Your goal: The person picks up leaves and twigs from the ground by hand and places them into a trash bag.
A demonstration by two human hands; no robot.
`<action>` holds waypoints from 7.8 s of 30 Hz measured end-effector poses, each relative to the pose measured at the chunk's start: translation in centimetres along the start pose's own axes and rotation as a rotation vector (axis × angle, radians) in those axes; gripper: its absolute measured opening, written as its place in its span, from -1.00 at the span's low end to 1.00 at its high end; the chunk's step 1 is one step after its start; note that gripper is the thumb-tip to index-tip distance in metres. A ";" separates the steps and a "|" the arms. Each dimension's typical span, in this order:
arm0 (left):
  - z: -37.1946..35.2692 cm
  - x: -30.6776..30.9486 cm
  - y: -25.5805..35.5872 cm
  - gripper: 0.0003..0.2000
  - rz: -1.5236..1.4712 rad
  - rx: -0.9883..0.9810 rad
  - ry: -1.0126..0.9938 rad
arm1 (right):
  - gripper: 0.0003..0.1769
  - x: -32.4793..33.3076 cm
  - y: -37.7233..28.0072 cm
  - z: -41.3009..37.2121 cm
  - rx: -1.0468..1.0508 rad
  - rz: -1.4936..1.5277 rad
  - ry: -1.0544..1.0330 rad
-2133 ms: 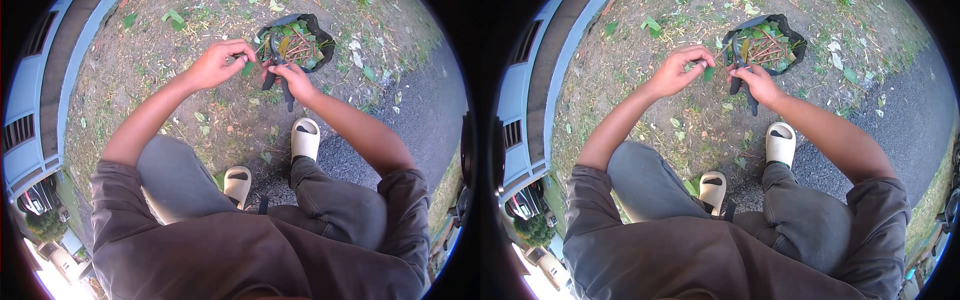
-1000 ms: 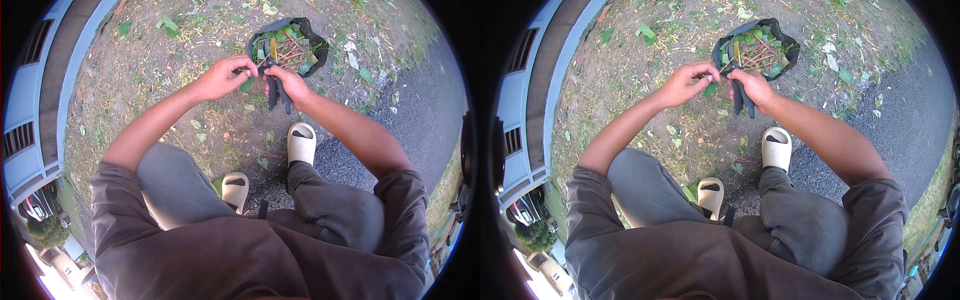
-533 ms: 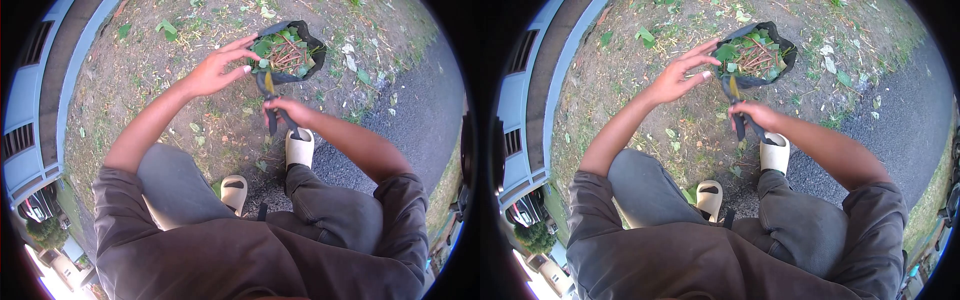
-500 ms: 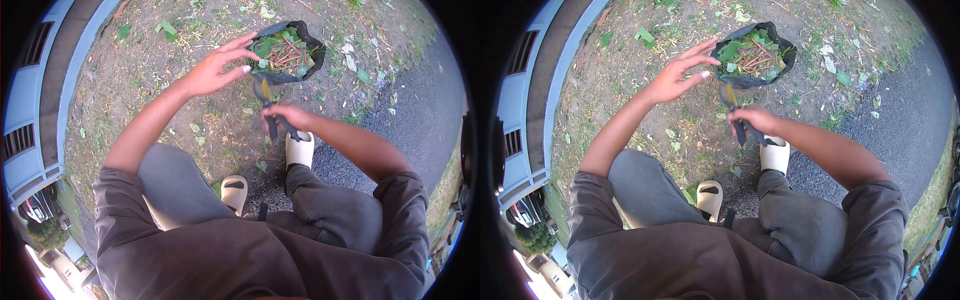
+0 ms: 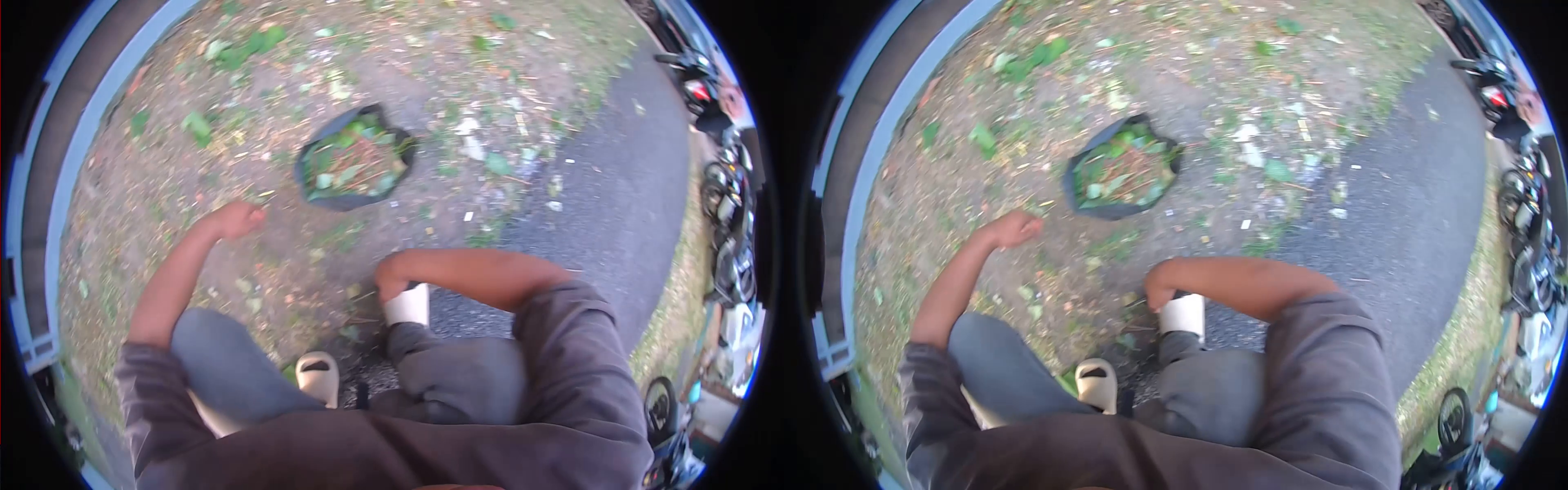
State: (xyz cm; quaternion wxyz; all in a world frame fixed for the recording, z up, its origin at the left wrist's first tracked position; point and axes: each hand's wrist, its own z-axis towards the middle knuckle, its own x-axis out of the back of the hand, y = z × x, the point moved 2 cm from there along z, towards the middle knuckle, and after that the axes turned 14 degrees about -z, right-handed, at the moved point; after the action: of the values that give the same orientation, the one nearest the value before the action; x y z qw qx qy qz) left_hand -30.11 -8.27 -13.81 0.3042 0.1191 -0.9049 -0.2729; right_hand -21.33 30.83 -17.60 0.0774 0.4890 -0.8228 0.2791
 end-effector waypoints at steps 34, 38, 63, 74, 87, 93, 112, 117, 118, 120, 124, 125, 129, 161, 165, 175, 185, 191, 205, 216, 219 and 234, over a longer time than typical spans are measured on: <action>-17.7 40.2 -6.6 -0.65 0.110 0.779 0.442 | -0.46 -6.9 23.5 -12.1 -0.850 0.377 1.118; -13.3 44.2 -8.7 -0.65 0.054 0.834 0.482 | -0.46 -7.6 22.9 -11.5 -0.867 0.527 1.120; 8.4 21.5 -16.4 -0.25 0.214 0.589 0.441 | -0.56 23.3 19.4 -20.8 -0.557 0.427 0.780; 10.0 27.3 -10.8 -0.65 0.414 0.359 0.622 | -0.49 25.0 18.4 -21.5 -0.629 0.535 0.778; 30.0 27.7 -0.5 -0.66 0.774 -0.029 0.313 | -0.53 21.0 19.2 -23.6 -0.735 0.570 0.817; 30.9 28.9 -1.5 -0.69 0.681 0.056 0.294 | -0.58 20.5 19.9 -24.8 -0.749 0.639 0.831; 2.5 22.5 24.7 -0.71 -0.219 -0.797 0.131 | -0.43 20.3 19.8 -23.1 -0.679 0.546 0.743; 5.2 9.9 26.6 -0.86 0.273 -0.931 0.237 | -0.44 19.1 20.8 -24.3 -0.744 0.526 0.688; 6.2 7.9 26.1 -0.86 0.393 -0.870 0.195 | -0.43 18.7 20.8 -24.5 -0.755 0.526 0.708; 8.0 5.4 24.7 -0.86 0.467 -0.771 0.047 | -0.43 18.4 20.4 -25.0 -0.753 0.550 0.710; 8.9 3.0 22.6 -0.88 0.402 -0.772 -0.088 | -0.40 17.0 20.4 -25.6 -0.782 0.551 0.687; 9.2 1.7 22.2 -0.85 0.370 -0.799 -0.087 | -0.40 16.7 20.4 -25.8 -0.782 0.550 0.680; 9.4 1.0 21.9 -0.80 0.520 -0.635 -0.114 | -0.39 16.2 20.7 -25.9 -0.773 0.568 0.673; 7.9 7.5 22.1 -0.79 0.115 -0.602 0.251 | -0.40 19.1 20.0 -23.7 -0.680 0.482 0.659; 8.9 5.7 22.4 -0.73 0.217 -0.602 0.176 | -0.41 18.4 20.5 -23.3 -0.665 0.467 0.693; 5.8 7.2 20.9 -0.59 0.084 -0.548 0.033 | -0.41 19.0 19.7 -24.8 -0.664 0.469 0.634; 3.7 9.9 20.5 -0.74 0.149 -0.428 -0.087 | -0.37 19.7 19.9 -24.5 -0.613 0.474 0.517; 3.8 10.7 20.9 -0.73 0.123 -0.437 0.012 | -0.42 19.5 20.0 -24.1 -0.599 0.440 0.552; 4.9 12.1 22.8 -0.82 0.258 -0.347 0.075 | -0.51 20.1 12.8 -19.1 -0.647 -0.204 0.637; 6.0 10.8 22.2 -0.86 0.217 -0.414 0.062 | -0.82 20.2 12.8 -16.1 -0.560 -0.207 0.498; 5.3 11.7 22.4 -0.81 0.231 -0.409 0.078 | -0.65 19.6 14.0 -16.8 -0.571 -0.133 0.492; 8.3 5.4 24.7 -0.53 -0.222 -0.649 0.093 | -0.50 17.6 20.0 -27.7 -0.793 0.362 0.522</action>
State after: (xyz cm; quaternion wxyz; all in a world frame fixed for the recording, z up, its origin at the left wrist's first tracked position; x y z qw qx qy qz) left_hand -40.71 13.49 -2.73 0.3355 0.1264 -0.7375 -0.5723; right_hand -51.31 39.57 4.83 0.4105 0.1854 -0.8903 0.0669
